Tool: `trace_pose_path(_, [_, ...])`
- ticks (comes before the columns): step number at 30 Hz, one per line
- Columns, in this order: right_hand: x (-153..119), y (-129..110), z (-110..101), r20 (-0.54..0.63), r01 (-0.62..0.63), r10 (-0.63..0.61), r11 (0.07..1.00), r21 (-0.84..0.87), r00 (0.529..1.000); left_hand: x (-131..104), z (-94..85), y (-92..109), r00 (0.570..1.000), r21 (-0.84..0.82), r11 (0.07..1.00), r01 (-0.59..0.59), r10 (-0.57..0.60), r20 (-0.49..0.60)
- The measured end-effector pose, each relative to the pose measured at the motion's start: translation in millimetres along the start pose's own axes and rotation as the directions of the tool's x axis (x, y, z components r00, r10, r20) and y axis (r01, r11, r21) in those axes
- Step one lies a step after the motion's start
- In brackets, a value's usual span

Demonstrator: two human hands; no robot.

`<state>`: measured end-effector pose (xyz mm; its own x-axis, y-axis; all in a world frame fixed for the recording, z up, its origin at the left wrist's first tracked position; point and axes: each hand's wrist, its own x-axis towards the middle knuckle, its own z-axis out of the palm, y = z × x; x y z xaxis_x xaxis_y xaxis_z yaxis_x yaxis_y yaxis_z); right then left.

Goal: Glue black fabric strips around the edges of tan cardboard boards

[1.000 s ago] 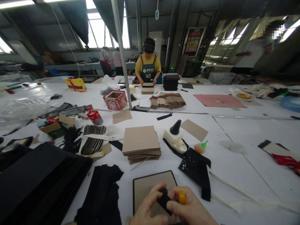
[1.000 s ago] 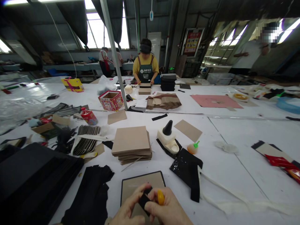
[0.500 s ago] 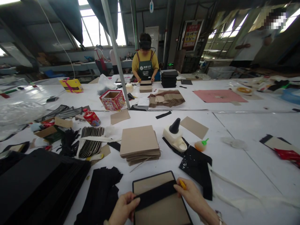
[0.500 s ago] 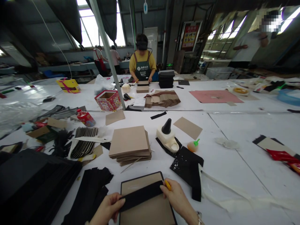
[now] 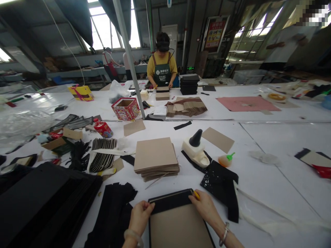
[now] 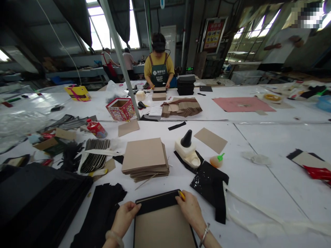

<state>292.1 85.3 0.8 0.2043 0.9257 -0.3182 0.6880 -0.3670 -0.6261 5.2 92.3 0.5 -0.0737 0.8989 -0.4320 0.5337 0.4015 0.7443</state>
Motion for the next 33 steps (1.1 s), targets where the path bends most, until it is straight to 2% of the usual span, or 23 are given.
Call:
trace_pose_path(8, [-0.2,-3.9,-2.0,0.004,-0.010,0.010,1.000,0.001,1.000,-1.9,2.6,4.2,0.996,0.018,0.996,0.084,-0.083,-0.043])
trace_pose_path(23, [-2.9,-9.5,-0.1,-0.056,-0.067,0.065,0.998,-0.019,0.996,-1.2,0.1,7.8,0.997,0.044,0.996,0.072,-0.072,0.010])
trace_pose_path(28, [-4.8,-12.0,-2.1,-0.028,-0.006,0.006,1.000,-0.015,1.000,-3.8,4.5,7.3,0.991,0.028,0.995,0.093,-0.090,-0.095])
trace_pose_path(31, [3.5,4.5,-0.6,0.000,-0.003,0.003,1.000,0.006,1.000,-4.2,8.2,4.6,0.979,-0.017,0.995,0.099,-0.101,-0.177])
trace_pose_path(33, [14.2,21.9,3.1,0.092,-0.032,0.028,0.998,0.045,0.995,-3.5,10.7,1.8,0.974,-0.059,0.994,0.093,-0.103,-0.201])
